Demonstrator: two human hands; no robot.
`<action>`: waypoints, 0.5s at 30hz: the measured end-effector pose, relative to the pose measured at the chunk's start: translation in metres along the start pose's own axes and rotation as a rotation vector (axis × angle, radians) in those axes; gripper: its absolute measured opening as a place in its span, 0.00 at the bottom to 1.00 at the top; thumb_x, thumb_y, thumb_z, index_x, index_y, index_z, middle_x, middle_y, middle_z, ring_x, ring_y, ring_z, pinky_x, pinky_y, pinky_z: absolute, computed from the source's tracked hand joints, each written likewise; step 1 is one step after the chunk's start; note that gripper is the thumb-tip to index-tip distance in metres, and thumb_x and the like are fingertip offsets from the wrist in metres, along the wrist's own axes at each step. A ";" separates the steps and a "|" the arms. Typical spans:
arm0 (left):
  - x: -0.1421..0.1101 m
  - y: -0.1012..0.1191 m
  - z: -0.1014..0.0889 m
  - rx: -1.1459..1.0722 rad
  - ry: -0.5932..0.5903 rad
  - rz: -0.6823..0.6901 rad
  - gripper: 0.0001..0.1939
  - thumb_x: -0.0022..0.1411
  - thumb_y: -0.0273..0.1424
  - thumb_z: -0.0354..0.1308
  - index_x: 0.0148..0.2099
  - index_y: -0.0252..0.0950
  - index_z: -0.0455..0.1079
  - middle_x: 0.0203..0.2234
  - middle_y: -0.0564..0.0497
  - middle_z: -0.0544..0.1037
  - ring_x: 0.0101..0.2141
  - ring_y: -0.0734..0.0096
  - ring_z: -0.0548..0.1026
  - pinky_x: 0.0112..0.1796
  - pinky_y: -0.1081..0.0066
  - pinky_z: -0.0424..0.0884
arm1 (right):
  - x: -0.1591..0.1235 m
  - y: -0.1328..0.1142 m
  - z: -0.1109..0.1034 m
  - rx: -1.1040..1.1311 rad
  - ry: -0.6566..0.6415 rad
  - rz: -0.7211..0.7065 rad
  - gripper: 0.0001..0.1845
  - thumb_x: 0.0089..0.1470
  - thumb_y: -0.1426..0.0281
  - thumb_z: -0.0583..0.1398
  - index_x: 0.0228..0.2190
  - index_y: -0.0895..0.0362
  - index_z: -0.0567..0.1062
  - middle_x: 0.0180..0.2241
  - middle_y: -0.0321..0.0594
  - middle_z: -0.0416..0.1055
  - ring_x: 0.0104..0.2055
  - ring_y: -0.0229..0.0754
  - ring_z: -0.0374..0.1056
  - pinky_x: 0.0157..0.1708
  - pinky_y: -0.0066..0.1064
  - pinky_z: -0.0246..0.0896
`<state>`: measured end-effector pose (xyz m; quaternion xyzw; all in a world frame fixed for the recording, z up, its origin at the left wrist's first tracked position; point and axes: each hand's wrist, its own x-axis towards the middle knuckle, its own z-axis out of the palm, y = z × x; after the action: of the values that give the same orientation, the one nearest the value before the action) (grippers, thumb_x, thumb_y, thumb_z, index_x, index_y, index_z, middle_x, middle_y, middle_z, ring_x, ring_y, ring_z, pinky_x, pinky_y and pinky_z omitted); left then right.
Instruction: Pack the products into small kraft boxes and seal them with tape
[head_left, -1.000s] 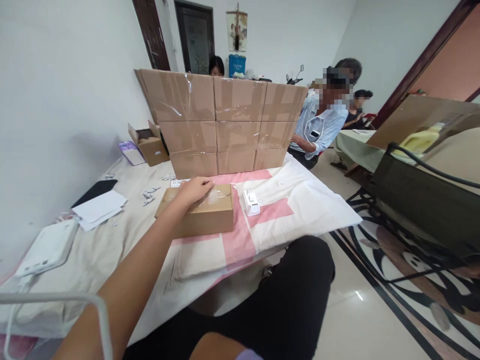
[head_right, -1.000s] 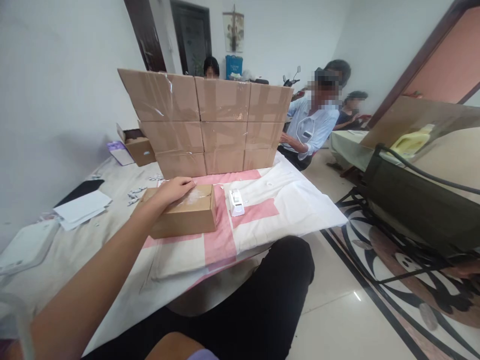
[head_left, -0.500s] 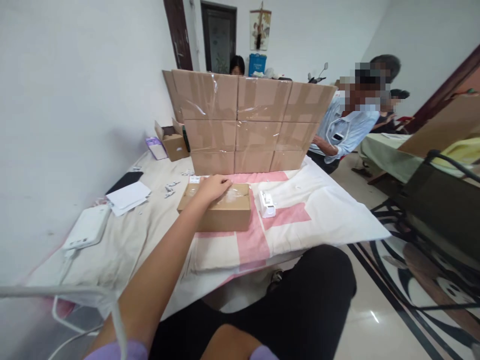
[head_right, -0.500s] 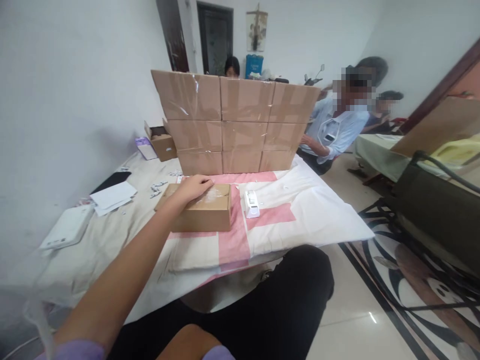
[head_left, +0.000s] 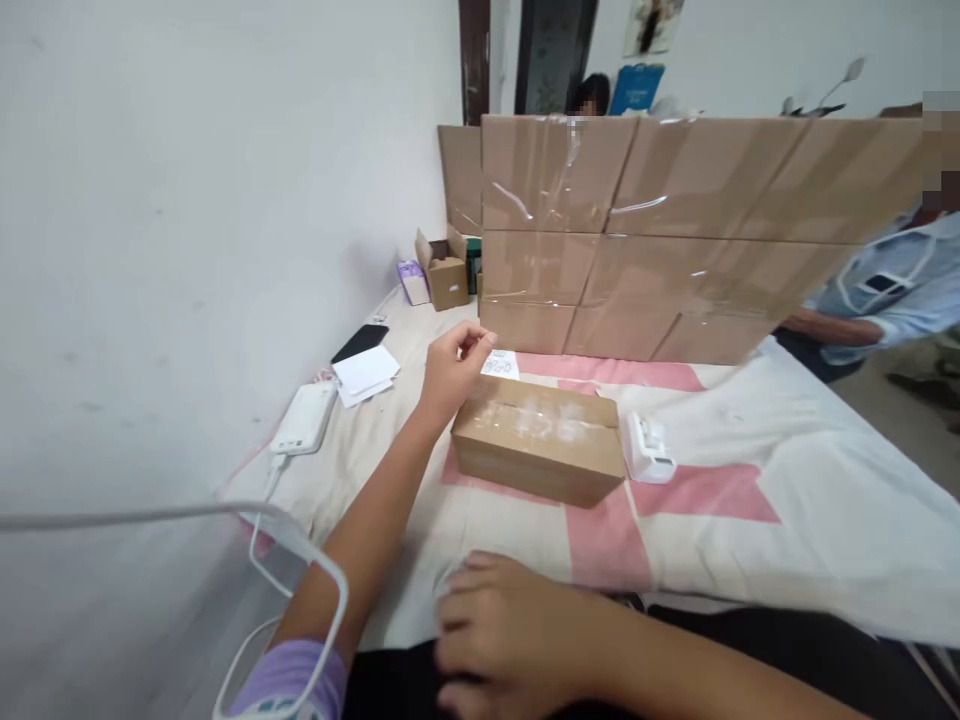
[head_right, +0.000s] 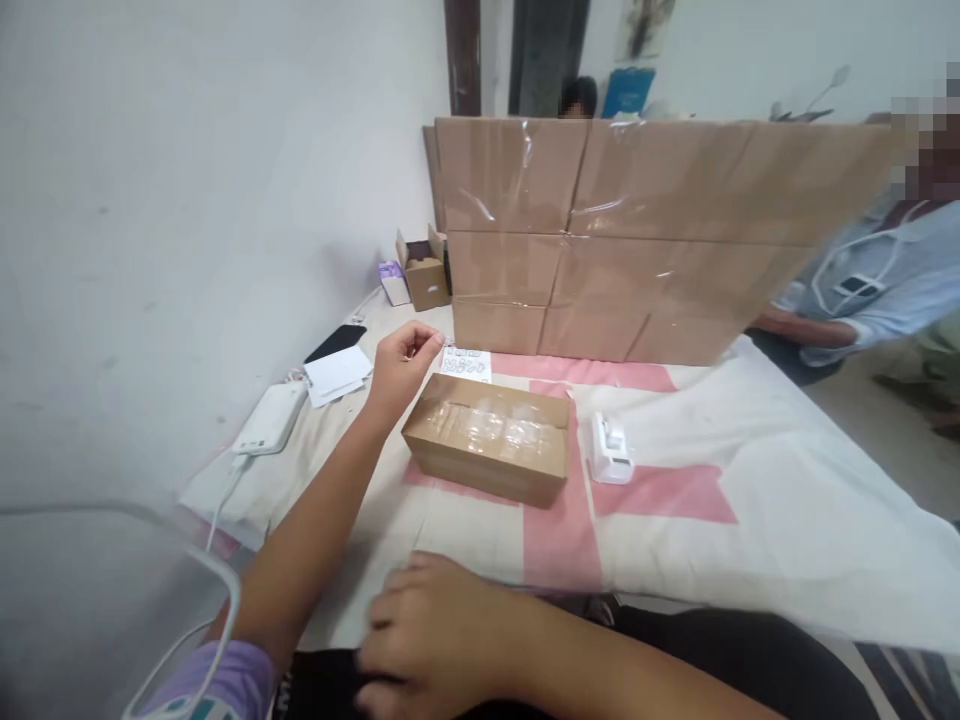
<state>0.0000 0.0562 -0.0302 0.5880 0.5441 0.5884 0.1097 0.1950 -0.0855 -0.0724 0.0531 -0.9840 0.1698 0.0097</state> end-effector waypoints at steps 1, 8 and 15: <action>-0.001 -0.020 -0.006 0.036 -0.009 -0.073 0.12 0.66 0.41 0.57 0.34 0.39 0.71 0.23 0.57 0.68 0.26 0.73 0.65 0.32 0.71 0.62 | -0.010 0.012 0.012 -0.014 -0.004 0.031 0.16 0.64 0.57 0.58 0.30 0.55 0.74 0.31 0.34 0.73 0.34 0.37 0.65 0.42 0.35 0.58; -0.041 -0.119 -0.011 0.266 -0.211 -0.365 0.11 0.63 0.38 0.53 0.31 0.39 0.69 0.17 0.58 0.63 0.24 0.71 0.64 0.28 0.71 0.56 | -0.051 0.057 0.079 -0.016 0.161 0.110 0.13 0.65 0.67 0.57 0.27 0.56 0.68 0.27 0.32 0.71 0.34 0.36 0.61 0.42 0.35 0.49; -0.042 -0.106 -0.004 0.432 -0.458 -0.415 0.07 0.61 0.36 0.56 0.31 0.41 0.69 0.24 0.53 0.76 0.29 0.65 0.71 0.30 0.68 0.54 | -0.047 0.068 0.103 0.007 0.313 0.026 0.18 0.70 0.62 0.55 0.28 0.56 0.67 0.25 0.30 0.68 0.32 0.37 0.58 0.40 0.33 0.50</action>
<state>-0.0450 0.0623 -0.1349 0.5914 0.7245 0.2785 0.2188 0.2340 -0.0518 -0.1932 0.0134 -0.9705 0.1794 0.1606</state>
